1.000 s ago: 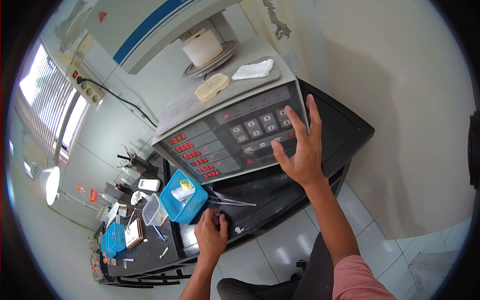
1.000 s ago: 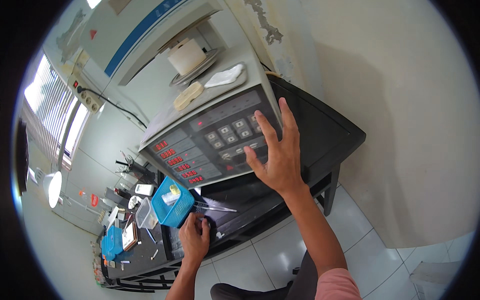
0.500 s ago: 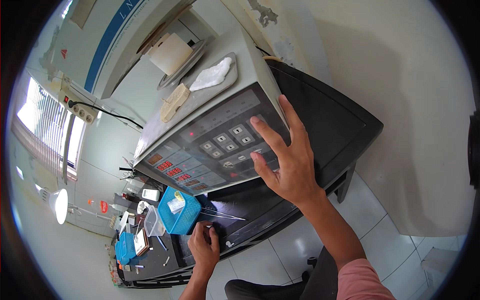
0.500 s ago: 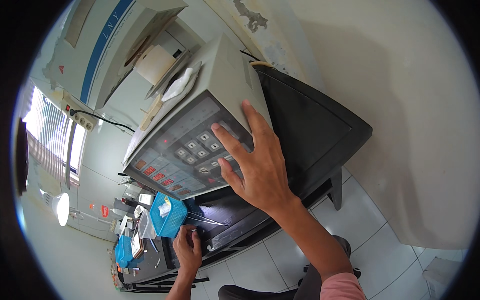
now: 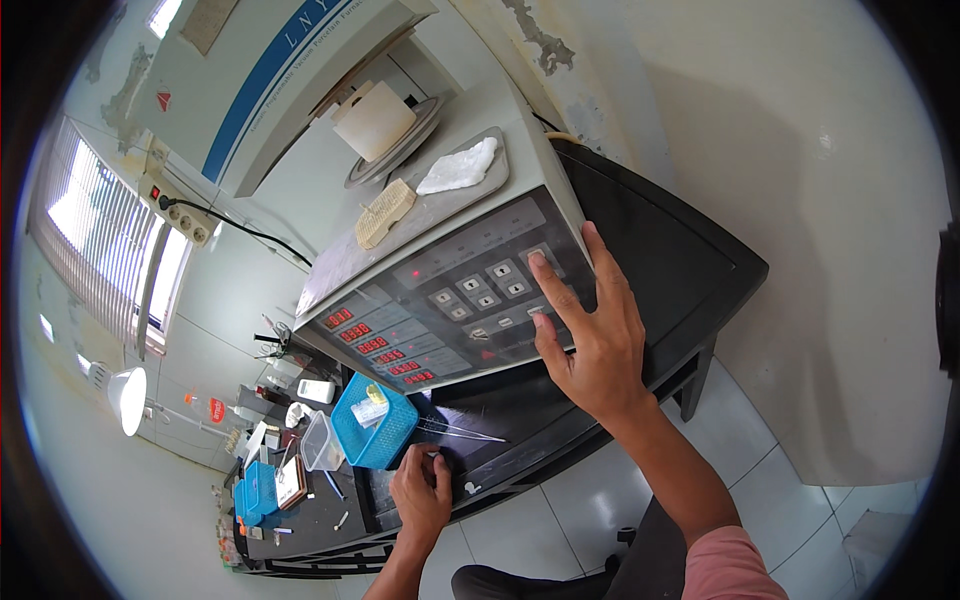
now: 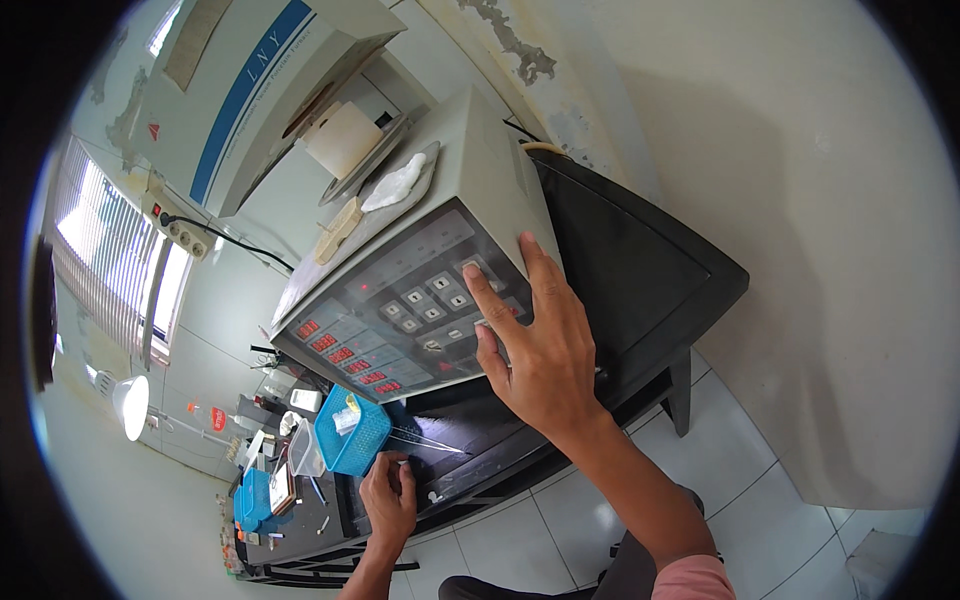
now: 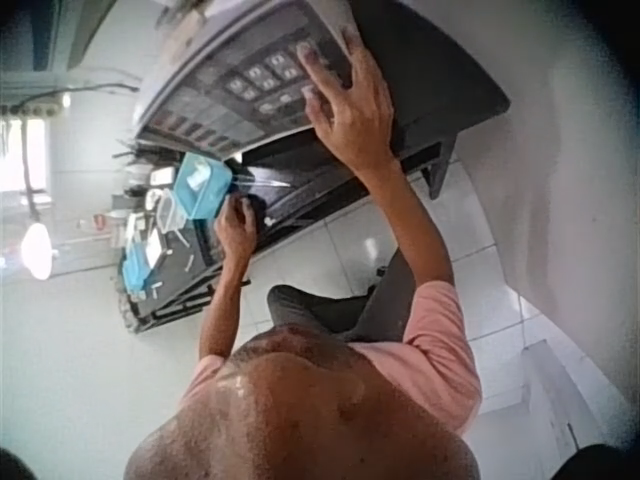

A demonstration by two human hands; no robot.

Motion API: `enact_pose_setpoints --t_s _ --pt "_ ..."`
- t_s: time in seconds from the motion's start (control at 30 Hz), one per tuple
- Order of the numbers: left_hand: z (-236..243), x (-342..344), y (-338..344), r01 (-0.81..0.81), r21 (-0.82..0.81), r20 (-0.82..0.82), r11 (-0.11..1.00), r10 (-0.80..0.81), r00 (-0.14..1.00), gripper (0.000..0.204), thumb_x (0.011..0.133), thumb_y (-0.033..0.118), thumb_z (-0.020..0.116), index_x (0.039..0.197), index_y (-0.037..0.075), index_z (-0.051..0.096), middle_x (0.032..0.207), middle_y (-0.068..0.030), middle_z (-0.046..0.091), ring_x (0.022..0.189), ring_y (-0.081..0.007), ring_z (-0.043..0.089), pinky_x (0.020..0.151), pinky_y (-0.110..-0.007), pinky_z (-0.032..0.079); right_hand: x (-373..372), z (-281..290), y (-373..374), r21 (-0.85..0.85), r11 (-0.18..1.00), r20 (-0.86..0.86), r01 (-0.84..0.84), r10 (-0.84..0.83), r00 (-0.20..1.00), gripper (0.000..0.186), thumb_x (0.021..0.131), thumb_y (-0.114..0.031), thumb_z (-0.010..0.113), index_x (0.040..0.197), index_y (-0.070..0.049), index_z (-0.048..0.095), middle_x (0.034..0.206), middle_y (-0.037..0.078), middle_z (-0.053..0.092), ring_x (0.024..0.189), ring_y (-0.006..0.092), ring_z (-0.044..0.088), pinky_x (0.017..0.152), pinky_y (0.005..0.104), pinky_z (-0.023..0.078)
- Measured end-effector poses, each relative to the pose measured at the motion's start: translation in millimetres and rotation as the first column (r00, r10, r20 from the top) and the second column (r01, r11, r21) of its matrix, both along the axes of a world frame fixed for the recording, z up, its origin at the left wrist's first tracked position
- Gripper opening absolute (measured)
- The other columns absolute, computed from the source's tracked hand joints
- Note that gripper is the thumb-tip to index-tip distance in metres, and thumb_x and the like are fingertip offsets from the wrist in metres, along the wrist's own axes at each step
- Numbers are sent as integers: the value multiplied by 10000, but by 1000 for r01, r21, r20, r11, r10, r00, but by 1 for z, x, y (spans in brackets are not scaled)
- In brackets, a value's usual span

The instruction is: The recorder applies staining liquids to a dental crown model using a microbrush and then places the model on a ceramic tray into a porcelain furnace.

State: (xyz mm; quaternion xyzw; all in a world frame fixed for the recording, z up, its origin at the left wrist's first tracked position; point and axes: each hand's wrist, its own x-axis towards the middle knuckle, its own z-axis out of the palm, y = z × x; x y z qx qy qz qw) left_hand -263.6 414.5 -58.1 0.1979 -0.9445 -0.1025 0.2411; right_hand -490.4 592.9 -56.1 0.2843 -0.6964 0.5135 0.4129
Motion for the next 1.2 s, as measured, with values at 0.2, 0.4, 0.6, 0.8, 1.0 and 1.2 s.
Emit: enact_pose_setpoints --t_s 0.2,0.4,0.6,0.8,1.0,1.2 --pt "1 0 0 -11 10 30 1000 11 999 86 889 65 605 943 -1 604 639 -106 536 520 -248 529 521 -372 404 2 0 1 20 1000 15 22 -23 1000 546 868 -175 672 1407 -194 583 1455 294 425 1250 436 526 1012 484 454" --pt "-1 0 0 7 14 6 1000 -7 1000 70 886 42 589 936 -4 599 611 -82 502 503 -185 459 520 -329 361 -2 0 4 -6 1000 -43 -14 13 999 573 879 -174 669 1434 -125 534 1448 308 427 1257 433 526 1016 494 445" --pt "-1 3 0 6 37 -11 999 -6 1000 71 888 45 587 934 -7 600 609 -82 496 506 -186 456 521 -336 359 -4 -9 1 -281 950 26 -137 150 988 695 903 -167 641 1462 109 335 1417 340 453 1247 461 540 1035 478 444" --pt "1 0 0 7 14 17 1000 -7 1000 89 892 72 608 948 4 601 633 -104 540 522 -249 534 523 -369 411 -8 -11 5 -173 981 92 -94 111 990 606 896 -108 609 1420 119 405 1356 312 539 1226 435 570 1043 459 452" --pt "0 -2 -1 -1 58 -3 998 1 1000 78 889 36 589 952 -9 596 602 -69 475 504 -169 427 516 -324 338 -10 -11 3 -192 973 75 -127 143 987 575 894 -83 599 1403 122 429 1348 297 554 1232 433 569 1038 455 459" --pt "0 1 -1 -9 15 13 1000 9 1000 78 890 66 609 945 11 604 629 -95 530 507 -235 525 512 -363 397 -8 -10 5 -178 979 67 -103 116 991 573 900 -84 608 1410 108 431 1335 290 565 1224 422 578 1027 446 475"
